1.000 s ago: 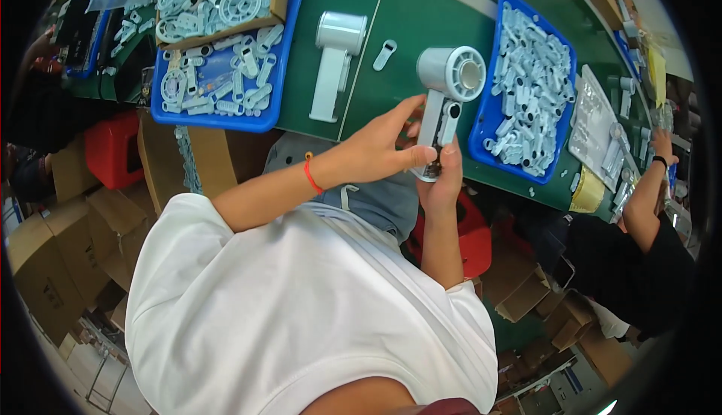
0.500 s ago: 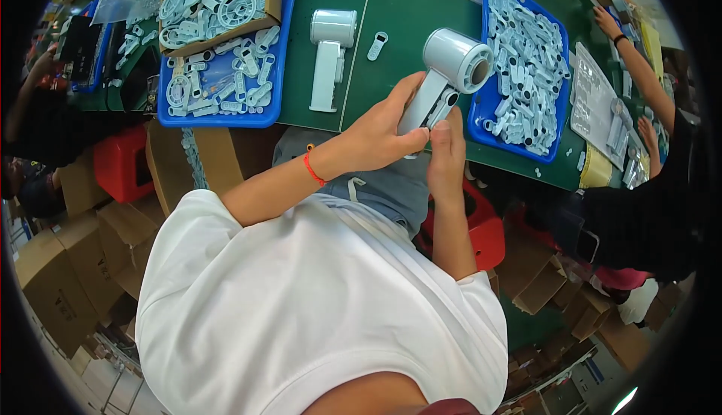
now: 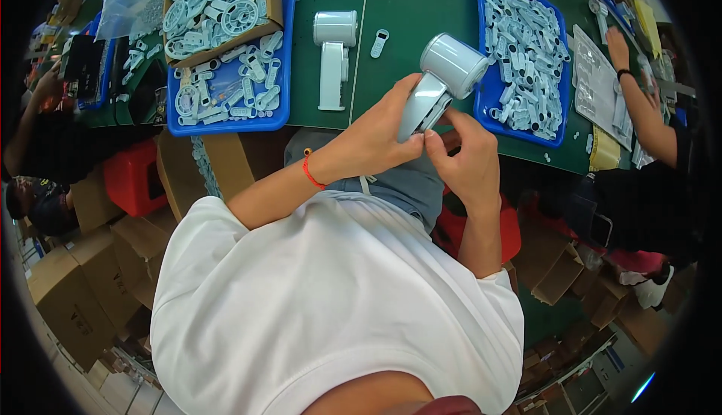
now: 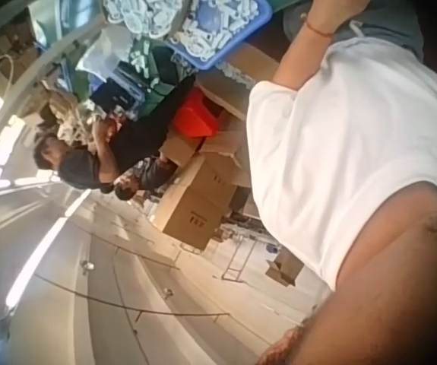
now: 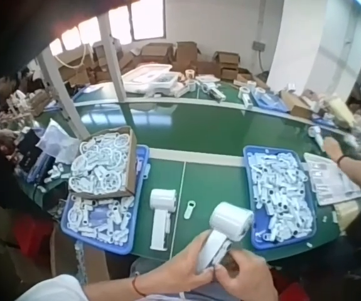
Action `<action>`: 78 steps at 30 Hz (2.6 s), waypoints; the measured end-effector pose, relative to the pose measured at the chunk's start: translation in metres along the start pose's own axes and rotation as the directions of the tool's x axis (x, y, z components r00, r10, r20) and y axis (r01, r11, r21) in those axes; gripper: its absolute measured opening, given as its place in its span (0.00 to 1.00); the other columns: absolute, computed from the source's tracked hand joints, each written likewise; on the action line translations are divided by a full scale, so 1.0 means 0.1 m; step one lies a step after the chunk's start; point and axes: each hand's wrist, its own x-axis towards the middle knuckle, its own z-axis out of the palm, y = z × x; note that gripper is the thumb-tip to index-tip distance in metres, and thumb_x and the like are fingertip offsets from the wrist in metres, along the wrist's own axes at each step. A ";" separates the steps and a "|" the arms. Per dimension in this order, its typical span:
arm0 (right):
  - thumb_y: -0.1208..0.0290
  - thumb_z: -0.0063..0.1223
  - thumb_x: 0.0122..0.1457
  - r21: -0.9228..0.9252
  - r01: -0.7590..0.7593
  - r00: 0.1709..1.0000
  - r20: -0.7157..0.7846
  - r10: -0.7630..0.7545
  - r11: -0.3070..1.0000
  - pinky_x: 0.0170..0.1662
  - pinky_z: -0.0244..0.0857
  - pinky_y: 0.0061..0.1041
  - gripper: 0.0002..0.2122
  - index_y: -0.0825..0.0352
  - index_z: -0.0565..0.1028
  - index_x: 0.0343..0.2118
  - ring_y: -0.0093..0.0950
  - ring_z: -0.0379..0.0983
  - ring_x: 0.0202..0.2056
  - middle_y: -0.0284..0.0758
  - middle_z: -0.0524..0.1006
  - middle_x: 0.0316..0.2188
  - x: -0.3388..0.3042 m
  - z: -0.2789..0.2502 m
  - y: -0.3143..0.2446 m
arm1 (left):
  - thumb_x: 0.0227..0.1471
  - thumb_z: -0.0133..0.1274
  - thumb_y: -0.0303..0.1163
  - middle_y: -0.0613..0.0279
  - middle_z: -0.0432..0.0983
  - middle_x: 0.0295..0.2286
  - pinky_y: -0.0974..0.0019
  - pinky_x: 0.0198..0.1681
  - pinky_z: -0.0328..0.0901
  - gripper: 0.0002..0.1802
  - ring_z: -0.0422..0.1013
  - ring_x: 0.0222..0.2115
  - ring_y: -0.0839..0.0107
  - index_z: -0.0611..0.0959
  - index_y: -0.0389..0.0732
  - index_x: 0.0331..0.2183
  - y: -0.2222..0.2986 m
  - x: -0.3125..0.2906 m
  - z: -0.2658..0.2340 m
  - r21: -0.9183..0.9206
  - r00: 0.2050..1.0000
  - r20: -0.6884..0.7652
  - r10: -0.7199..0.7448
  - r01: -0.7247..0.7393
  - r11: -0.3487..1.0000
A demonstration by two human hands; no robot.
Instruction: Assembling handheld hair dryers on a factory production line by fitting plastic housing components together.
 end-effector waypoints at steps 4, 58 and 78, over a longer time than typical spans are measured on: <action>0.72 0.52 0.49 -0.116 0.081 0.996 0.044 -0.076 0.990 0.24 0.66 0.29 0.08 0.71 0.73 0.28 0.34 0.73 0.20 0.40 0.75 0.21 -0.02 0.01 0.02 | 0.43 0.49 0.27 0.44 0.61 0.46 0.65 0.50 0.57 0.39 0.62 0.47 0.61 0.51 0.31 0.55 0.04 -0.03 -0.05 0.046 0.999 0.026 -0.044 0.043 0.998; 0.49 0.58 0.44 0.137 0.361 0.912 -0.257 -0.319 0.923 0.41 0.64 0.29 0.27 0.67 0.72 0.41 0.35 0.69 0.38 0.40 0.71 0.37 0.40 -0.11 -0.07 | 0.47 0.52 0.40 0.52 0.68 0.25 0.62 0.25 0.62 0.22 0.67 0.22 0.57 0.72 0.32 0.38 0.10 -0.11 -0.04 0.063 0.985 -0.029 0.167 -0.165 0.984; 0.63 0.56 0.46 0.030 0.257 0.865 -0.453 -0.216 0.966 0.41 0.63 0.25 0.17 0.69 0.74 0.37 0.31 0.69 0.36 0.37 0.73 0.34 0.40 0.10 0.07 | 0.42 0.57 0.31 0.60 0.65 0.17 0.67 0.18 0.58 0.11 0.64 0.16 0.65 0.71 0.38 0.24 -0.09 -0.27 0.03 0.313 0.930 -0.199 0.309 -0.238 0.919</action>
